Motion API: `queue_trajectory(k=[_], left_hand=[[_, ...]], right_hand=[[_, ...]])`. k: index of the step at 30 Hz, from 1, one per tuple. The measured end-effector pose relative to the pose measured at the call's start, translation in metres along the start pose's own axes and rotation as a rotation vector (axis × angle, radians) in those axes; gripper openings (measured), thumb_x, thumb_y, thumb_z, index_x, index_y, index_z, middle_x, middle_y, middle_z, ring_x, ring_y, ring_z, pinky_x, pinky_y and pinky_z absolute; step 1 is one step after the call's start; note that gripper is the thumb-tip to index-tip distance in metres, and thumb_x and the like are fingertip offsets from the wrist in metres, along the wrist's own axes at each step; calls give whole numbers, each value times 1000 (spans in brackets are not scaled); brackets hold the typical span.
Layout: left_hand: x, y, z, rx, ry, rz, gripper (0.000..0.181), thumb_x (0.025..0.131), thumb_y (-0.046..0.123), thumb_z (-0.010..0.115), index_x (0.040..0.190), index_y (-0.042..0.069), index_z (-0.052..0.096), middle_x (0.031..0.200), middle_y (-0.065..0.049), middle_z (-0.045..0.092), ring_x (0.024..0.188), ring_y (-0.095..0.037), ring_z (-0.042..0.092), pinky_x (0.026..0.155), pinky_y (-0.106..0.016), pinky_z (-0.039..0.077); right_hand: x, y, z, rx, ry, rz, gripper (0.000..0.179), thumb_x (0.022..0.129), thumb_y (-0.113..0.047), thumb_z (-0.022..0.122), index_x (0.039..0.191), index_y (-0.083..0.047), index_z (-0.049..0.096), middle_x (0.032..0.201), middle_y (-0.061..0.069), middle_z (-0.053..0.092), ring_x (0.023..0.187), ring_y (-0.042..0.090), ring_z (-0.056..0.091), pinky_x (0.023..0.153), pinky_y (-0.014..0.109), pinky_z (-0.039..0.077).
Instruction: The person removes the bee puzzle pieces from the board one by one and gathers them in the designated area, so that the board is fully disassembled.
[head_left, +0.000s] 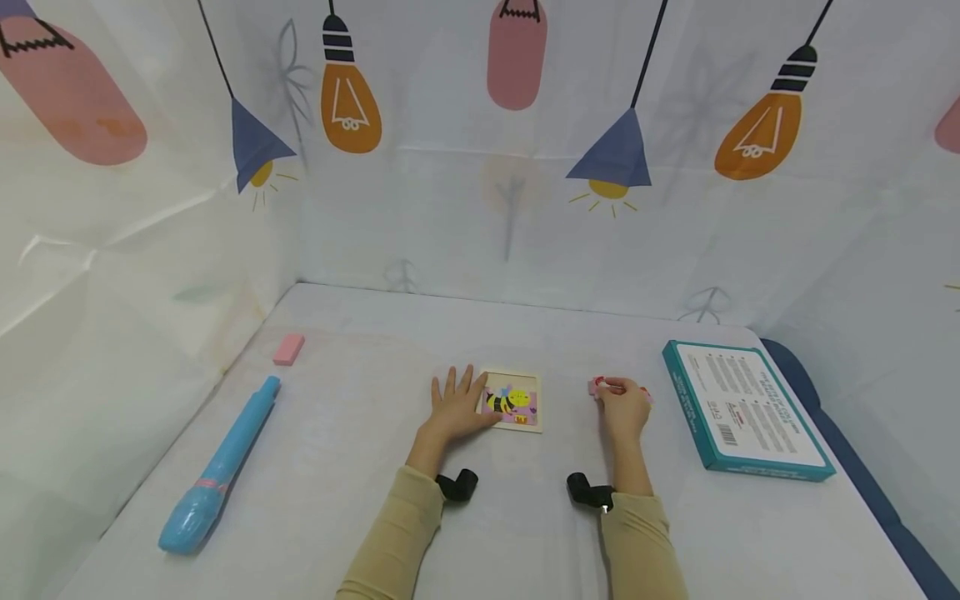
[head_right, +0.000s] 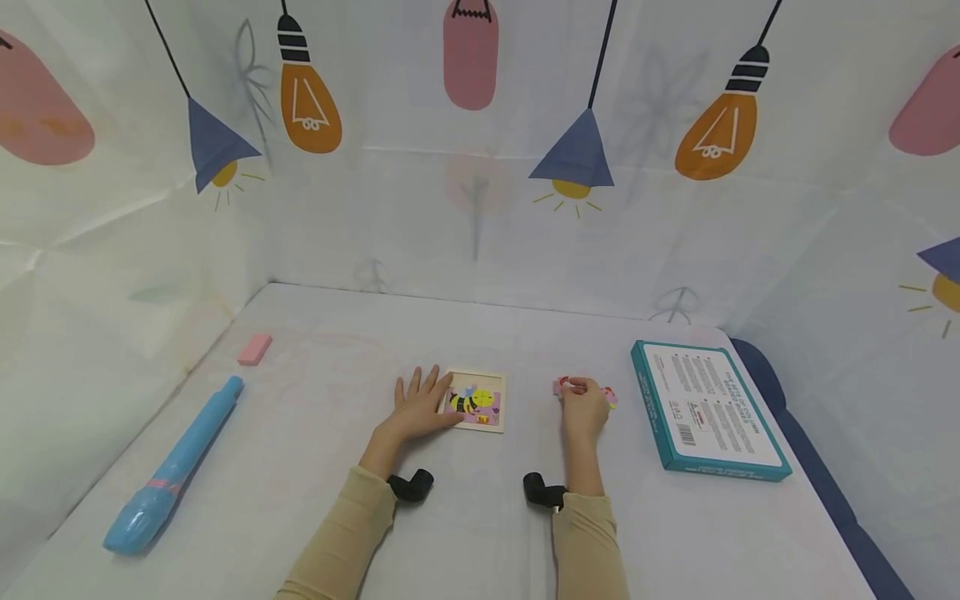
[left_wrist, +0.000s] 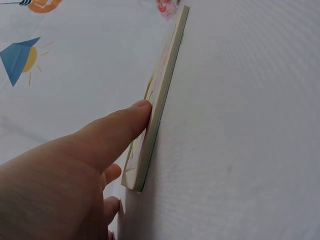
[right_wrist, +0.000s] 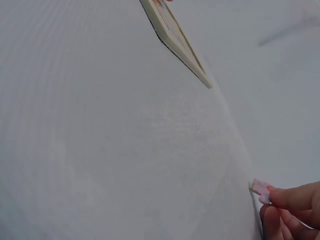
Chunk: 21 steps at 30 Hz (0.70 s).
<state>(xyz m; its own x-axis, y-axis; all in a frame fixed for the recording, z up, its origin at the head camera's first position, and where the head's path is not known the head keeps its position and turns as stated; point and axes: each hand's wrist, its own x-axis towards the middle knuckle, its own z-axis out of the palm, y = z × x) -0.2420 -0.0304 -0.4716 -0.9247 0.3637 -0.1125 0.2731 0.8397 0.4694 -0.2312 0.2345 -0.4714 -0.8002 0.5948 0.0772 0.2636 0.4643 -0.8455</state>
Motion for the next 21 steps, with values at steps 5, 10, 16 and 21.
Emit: queue_trajectory(k=[5, 10, 16, 21], left_hand=[[0, 0, 0, -6, 1, -3, 81, 83, 56, 55, 147, 15, 25, 154, -13, 13, 140, -38, -1, 107, -59, -7], [1, 0, -1, -5, 7, -1, 81, 84, 56, 55, 147, 15, 25, 154, -13, 13, 140, -38, -1, 107, -59, -7], [1, 0, 0, -5, 5, 5, 81, 84, 56, 55, 147, 15, 25, 154, -14, 13, 140, -39, -1, 106, -60, -7], [2, -1, 1, -2, 0, -4, 80, 84, 54, 55, 147, 15, 26, 154, -14, 13, 140, -38, -1, 106, -59, -7]], right_hand=[[0, 1, -1, -36, 23, -3, 22, 85, -11, 63, 99, 6, 66, 87, 21, 65, 80, 29, 59, 64, 28, 44], [0, 0, -1, -63, 41, -32, 21, 85, -10, 63, 96, 8, 66, 85, 23, 65, 79, 32, 59, 69, 38, 45], [0, 1, -1, -56, 29, -2, 21, 88, -11, 60, 98, 7, 64, 87, 22, 62, 79, 30, 56, 69, 36, 47], [-1, 3, 0, -59, 48, -12, 21, 86, -10, 61, 99, 6, 63, 86, 22, 61, 80, 32, 53, 71, 40, 43]])
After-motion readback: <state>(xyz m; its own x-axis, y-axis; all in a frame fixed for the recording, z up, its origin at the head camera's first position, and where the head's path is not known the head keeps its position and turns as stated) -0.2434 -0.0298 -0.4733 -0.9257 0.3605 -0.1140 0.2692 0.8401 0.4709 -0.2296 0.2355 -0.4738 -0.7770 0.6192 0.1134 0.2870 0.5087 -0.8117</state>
